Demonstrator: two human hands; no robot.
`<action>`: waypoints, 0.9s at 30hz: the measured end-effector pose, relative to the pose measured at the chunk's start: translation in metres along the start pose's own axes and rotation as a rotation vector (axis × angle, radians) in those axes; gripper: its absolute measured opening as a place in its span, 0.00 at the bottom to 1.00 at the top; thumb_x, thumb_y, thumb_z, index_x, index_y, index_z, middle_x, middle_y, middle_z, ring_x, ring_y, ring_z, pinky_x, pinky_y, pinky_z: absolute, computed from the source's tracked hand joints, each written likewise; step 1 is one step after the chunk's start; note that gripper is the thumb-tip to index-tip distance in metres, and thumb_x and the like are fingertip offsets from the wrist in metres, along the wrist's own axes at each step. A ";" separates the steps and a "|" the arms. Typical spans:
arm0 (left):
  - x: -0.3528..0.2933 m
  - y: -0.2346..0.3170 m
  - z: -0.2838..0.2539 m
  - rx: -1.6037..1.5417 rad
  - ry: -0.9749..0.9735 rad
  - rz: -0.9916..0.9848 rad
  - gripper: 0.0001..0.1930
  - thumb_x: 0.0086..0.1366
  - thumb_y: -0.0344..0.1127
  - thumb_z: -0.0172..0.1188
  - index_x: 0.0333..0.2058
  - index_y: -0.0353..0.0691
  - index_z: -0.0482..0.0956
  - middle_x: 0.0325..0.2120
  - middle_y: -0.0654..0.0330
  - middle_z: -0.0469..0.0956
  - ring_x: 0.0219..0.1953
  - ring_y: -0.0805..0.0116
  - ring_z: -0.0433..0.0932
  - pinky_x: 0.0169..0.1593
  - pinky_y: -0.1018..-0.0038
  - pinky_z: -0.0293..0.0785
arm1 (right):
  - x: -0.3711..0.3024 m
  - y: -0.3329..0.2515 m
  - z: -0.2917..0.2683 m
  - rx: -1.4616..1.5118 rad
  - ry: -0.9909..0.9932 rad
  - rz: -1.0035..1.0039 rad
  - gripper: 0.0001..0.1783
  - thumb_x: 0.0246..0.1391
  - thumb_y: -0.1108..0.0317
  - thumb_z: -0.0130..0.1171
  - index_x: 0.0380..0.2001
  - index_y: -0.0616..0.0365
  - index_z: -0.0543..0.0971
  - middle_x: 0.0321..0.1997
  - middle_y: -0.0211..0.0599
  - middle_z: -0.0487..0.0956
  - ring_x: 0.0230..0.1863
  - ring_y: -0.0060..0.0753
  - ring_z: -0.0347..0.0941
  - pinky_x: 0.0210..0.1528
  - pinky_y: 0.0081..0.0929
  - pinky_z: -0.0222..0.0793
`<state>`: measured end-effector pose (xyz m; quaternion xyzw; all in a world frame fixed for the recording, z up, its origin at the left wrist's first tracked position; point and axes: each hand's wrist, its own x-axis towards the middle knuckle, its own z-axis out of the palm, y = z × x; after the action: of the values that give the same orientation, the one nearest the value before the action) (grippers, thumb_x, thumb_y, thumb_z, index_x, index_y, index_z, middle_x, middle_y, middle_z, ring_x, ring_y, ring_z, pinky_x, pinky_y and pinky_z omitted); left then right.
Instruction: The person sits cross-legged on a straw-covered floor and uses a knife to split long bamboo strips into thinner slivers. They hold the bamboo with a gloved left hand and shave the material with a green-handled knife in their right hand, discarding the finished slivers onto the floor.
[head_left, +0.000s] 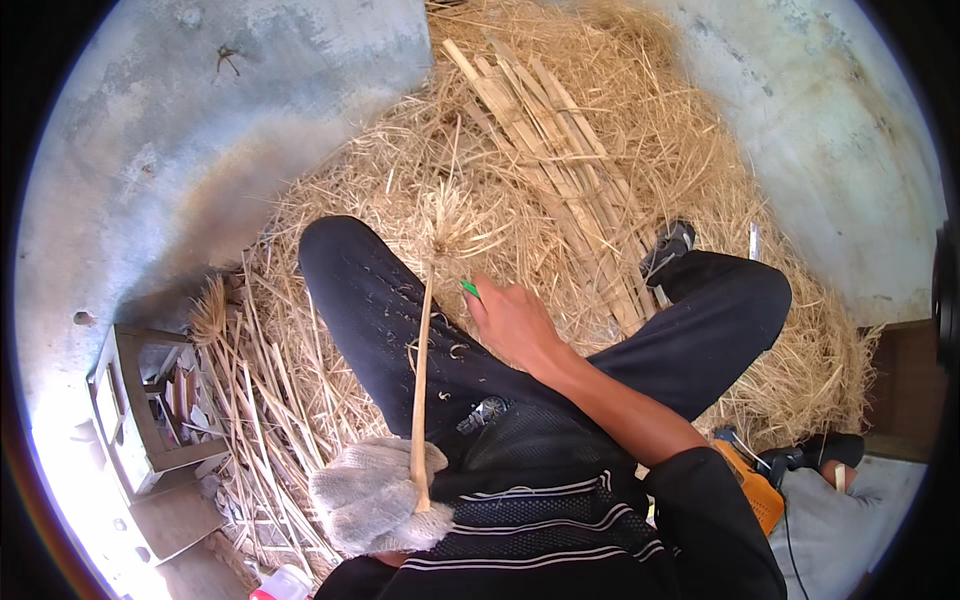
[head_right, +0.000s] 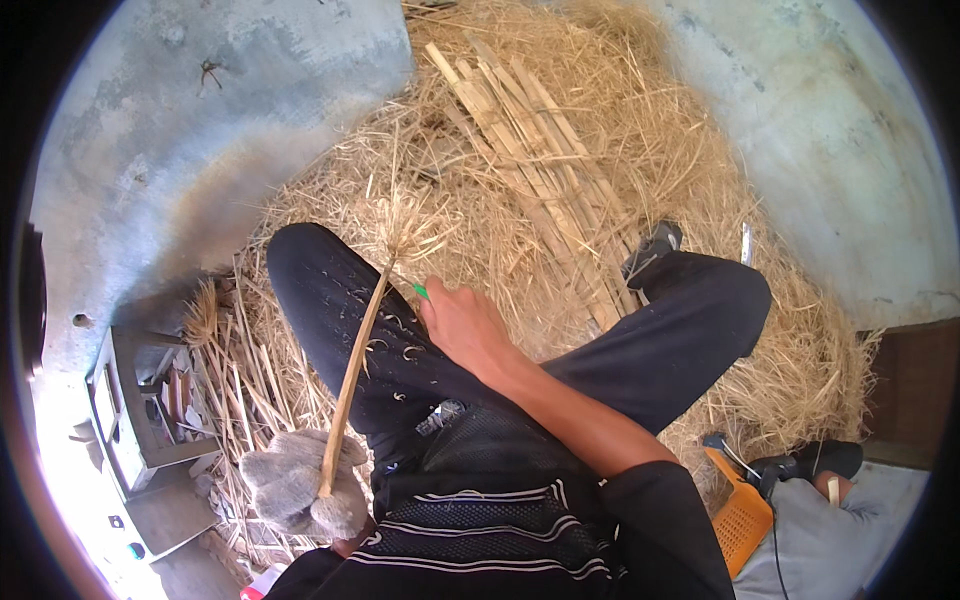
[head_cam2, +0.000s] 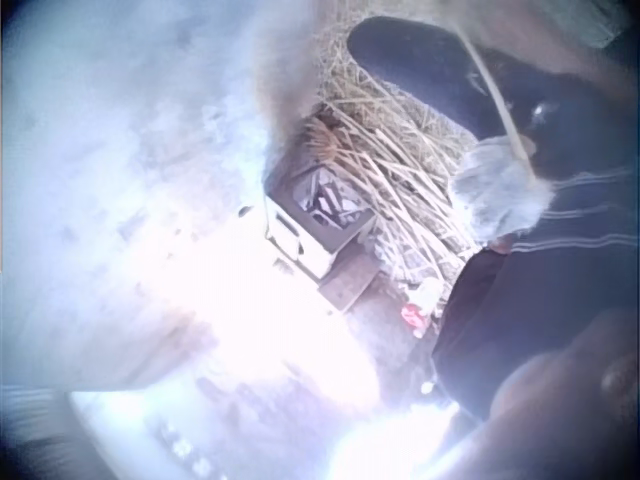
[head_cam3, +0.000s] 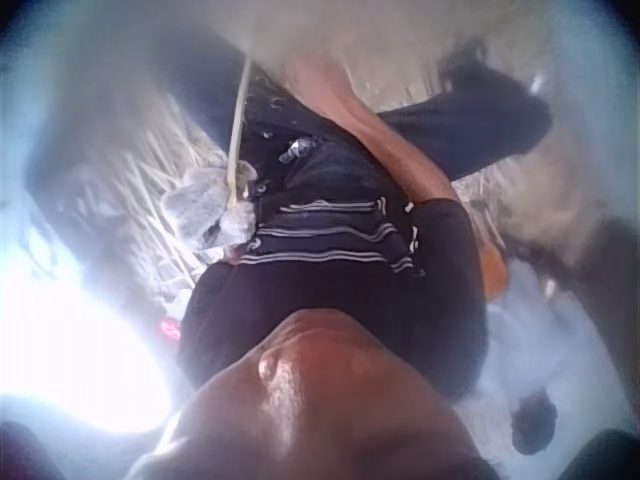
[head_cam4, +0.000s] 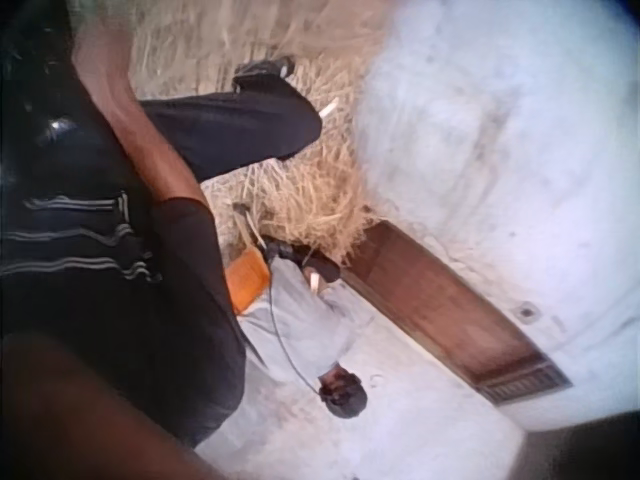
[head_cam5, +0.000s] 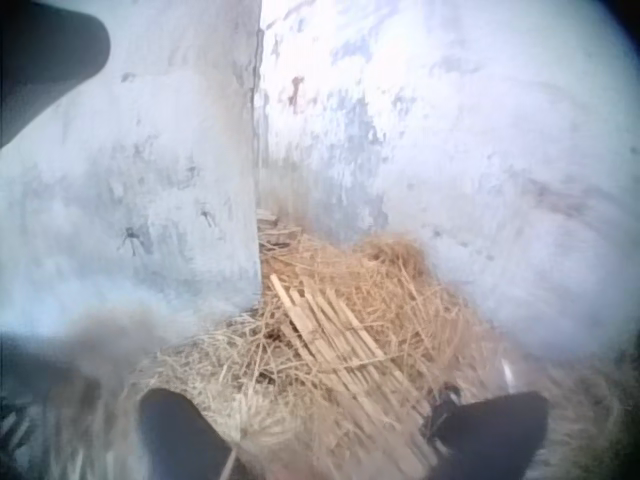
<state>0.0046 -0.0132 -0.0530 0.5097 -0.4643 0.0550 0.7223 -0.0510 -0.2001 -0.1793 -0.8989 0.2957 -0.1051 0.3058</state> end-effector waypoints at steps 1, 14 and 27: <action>-0.001 0.000 0.003 -0.010 0.102 -0.026 0.17 0.54 0.38 0.74 0.33 0.31 0.80 0.20 0.51 0.77 0.20 0.61 0.79 0.25 0.68 0.84 | -0.002 -0.010 -0.010 0.127 -0.040 0.073 0.14 0.64 0.60 0.51 0.39 0.62 0.72 0.21 0.58 0.76 0.24 0.63 0.74 0.30 0.54 0.67; -0.005 0.001 -0.014 0.221 0.436 -0.163 0.18 0.60 0.37 0.69 0.42 0.32 0.74 0.34 0.53 0.76 0.29 0.59 0.80 0.28 0.68 0.82 | -0.045 -0.121 -0.107 0.313 -0.145 -0.488 0.09 0.61 0.67 0.55 0.37 0.62 0.71 0.25 0.50 0.76 0.24 0.53 0.74 0.23 0.42 0.70; 0.026 0.002 0.029 0.290 0.335 -0.033 0.13 0.65 0.41 0.60 0.35 0.38 0.70 0.28 0.59 0.66 0.19 0.77 0.66 0.15 0.81 0.69 | -0.022 -0.077 -0.063 0.286 -0.007 -0.346 0.09 0.62 0.67 0.53 0.33 0.61 0.67 0.15 0.47 0.72 0.17 0.54 0.73 0.20 0.44 0.69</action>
<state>0.0001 -0.0456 -0.0313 0.5994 -0.3167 0.1932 0.7093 -0.0556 -0.1688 -0.0820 -0.8841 0.1180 -0.1936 0.4085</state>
